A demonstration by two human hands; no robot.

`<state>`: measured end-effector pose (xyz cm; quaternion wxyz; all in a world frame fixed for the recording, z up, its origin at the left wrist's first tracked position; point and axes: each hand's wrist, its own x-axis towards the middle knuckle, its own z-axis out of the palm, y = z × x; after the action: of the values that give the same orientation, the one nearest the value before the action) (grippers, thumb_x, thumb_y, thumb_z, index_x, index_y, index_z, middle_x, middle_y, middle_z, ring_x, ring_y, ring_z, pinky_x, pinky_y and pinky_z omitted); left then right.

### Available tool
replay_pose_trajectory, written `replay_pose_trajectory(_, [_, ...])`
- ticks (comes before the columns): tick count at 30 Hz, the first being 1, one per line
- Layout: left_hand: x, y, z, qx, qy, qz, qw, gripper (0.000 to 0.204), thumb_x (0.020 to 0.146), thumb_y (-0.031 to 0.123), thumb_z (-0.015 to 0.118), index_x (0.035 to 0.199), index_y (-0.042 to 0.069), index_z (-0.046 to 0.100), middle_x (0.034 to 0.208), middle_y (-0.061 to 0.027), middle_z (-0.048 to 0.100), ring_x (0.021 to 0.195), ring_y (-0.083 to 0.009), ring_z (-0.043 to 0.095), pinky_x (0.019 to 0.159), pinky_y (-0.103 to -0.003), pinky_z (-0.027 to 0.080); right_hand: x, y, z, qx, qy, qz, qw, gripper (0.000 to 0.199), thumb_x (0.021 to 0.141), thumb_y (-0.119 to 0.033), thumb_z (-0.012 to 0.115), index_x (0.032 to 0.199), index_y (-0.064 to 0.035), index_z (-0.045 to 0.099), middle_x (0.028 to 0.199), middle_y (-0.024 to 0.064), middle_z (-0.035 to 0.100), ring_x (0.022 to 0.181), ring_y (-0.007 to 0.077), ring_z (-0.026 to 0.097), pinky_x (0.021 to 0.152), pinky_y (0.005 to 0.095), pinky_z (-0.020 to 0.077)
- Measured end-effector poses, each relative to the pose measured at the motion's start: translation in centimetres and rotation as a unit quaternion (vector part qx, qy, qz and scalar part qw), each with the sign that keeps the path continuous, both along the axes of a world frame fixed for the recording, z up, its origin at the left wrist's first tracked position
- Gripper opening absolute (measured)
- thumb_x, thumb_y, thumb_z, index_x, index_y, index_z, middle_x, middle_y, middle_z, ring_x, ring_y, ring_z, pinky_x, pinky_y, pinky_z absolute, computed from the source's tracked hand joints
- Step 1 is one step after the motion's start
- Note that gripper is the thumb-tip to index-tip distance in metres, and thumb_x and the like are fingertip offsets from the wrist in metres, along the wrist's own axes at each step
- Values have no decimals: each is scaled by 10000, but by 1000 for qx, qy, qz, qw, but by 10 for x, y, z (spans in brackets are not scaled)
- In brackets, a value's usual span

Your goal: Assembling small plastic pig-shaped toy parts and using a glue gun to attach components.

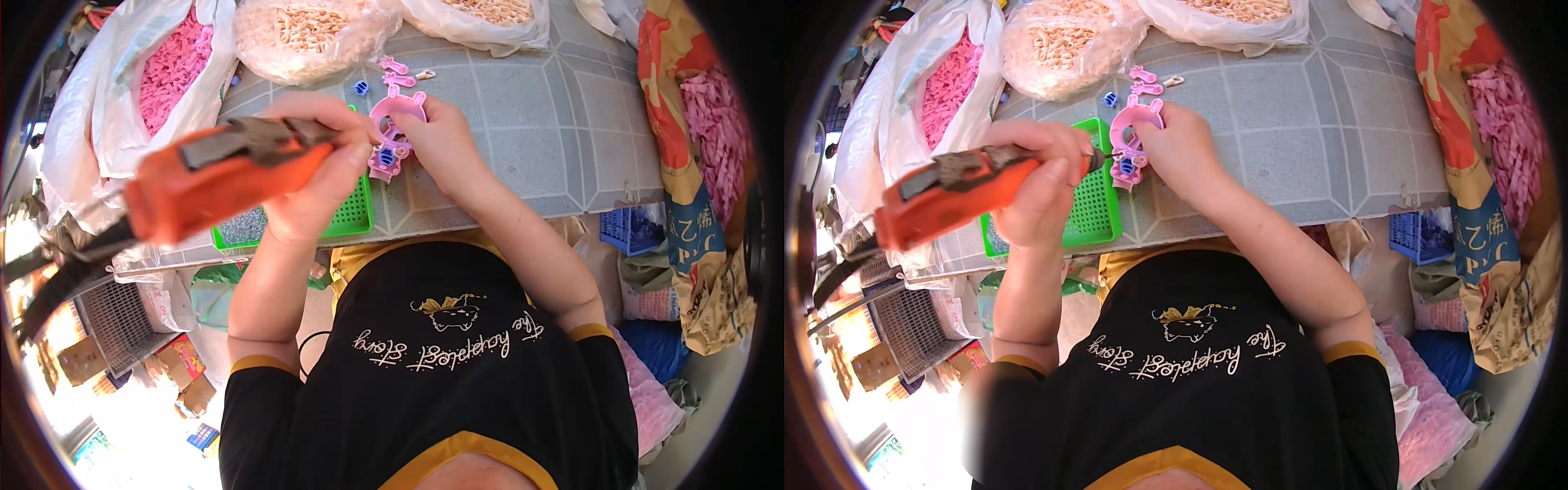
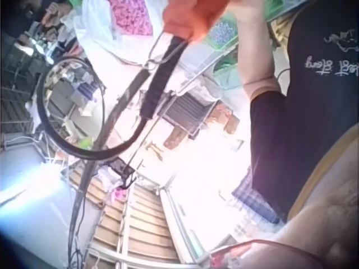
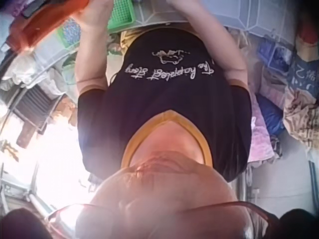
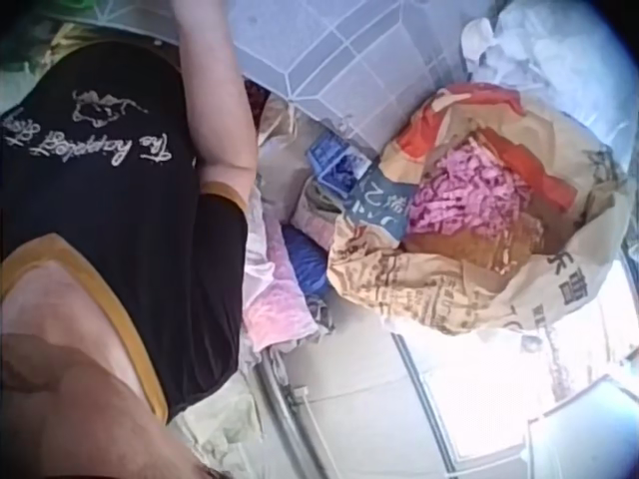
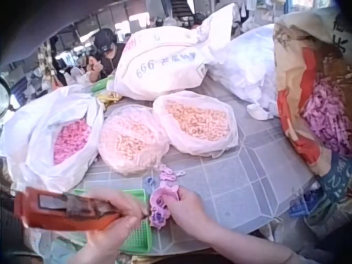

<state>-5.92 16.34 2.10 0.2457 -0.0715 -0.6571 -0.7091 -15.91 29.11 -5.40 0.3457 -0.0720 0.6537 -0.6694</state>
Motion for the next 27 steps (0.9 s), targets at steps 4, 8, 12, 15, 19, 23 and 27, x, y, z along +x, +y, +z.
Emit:
replay_pose_trajectory(4, [-3, -19, 10, 35, 87, 41, 995, 334, 801, 90, 625, 1117, -5, 576, 647, -44, 497, 633, -179, 511, 751, -401, 450, -1, 1, -12, 3, 33, -4, 999, 184, 940, -147, 619, 1045, -10, 684, 893, 52, 708, 741, 109, 663, 620, 266, 528])
replay_pose_trajectory(8, [-3, -35, -2, 20, -4, 135, 991, 309, 801, 6, 579, 1109, -19, 563, 665, -53, 523, 629, -177, 514, 780, -419, 466, -1, 2, -9, -53, -38, -3, 998, 206, 955, -171, 625, 1073, -15, 689, 890, 46, 710, 730, 113, 673, 620, 265, 538])
replay_pose_trajectory(12, [-4, -42, -20, 61, 2, 119, 991, 265, 797, -111, 608, 1052, -42, 577, 730, -79, 620, 628, -155, 579, 678, -312, 527, -4, 2, -8, -47, -39, 8, 998, 218, 966, -182, 626, 1092, -17, 691, 899, 47, 713, 726, 115, 674, 623, 266, 540])
replay_pose_trajectory(15, [-7, -47, -25, 63, 21, 99, 993, 270, 795, -114, 606, 1054, -43, 575, 730, -79, 620, 628, -153, 576, 680, -316, 527, -5, 2, -14, -26, 1, 18, 999, 220, 971, -180, 624, 1102, -16, 691, 910, 49, 717, 739, 113, 676, 631, 266, 541])
replay_pose_trajectory(19, [-8, -49, -28, 66, 21, 93, 993, 266, 799, -114, 606, 1054, -43, 575, 734, -80, 621, 627, -155, 575, 683, -324, 530, -3, 1, -11, -21, 22, 9, 999, 214, 973, -173, 623, 1096, -13, 693, 916, 50, 721, 753, 110, 676, 648, 265, 540])
replay_pose_trajectory(23, [-7, -49, -30, 58, 35, 92, 993, 276, 796, -119, 608, 1060, -44, 573, 742, -84, 621, 629, -158, 575, 699, -331, 536, -3, 2, -6, -12, 31, 21, 999, 211, 973, -167, 621, 1096, -11, 692, 920, 47, 723, 756, 107, 673, 650, 263, 535])
replay_pose_trajectory(27, [-6, -44, -29, 52, 32, 111, 992, 282, 788, -130, 601, 1053, -42, 570, 728, -87, 617, 623, -154, 571, 719, -336, 540, -3, 2, -6, -6, 19, 19, 1000, 209, 973, -165, 621, 1095, -12, 693, 912, 42, 723, 752, 101, 669, 642, 258, 527])
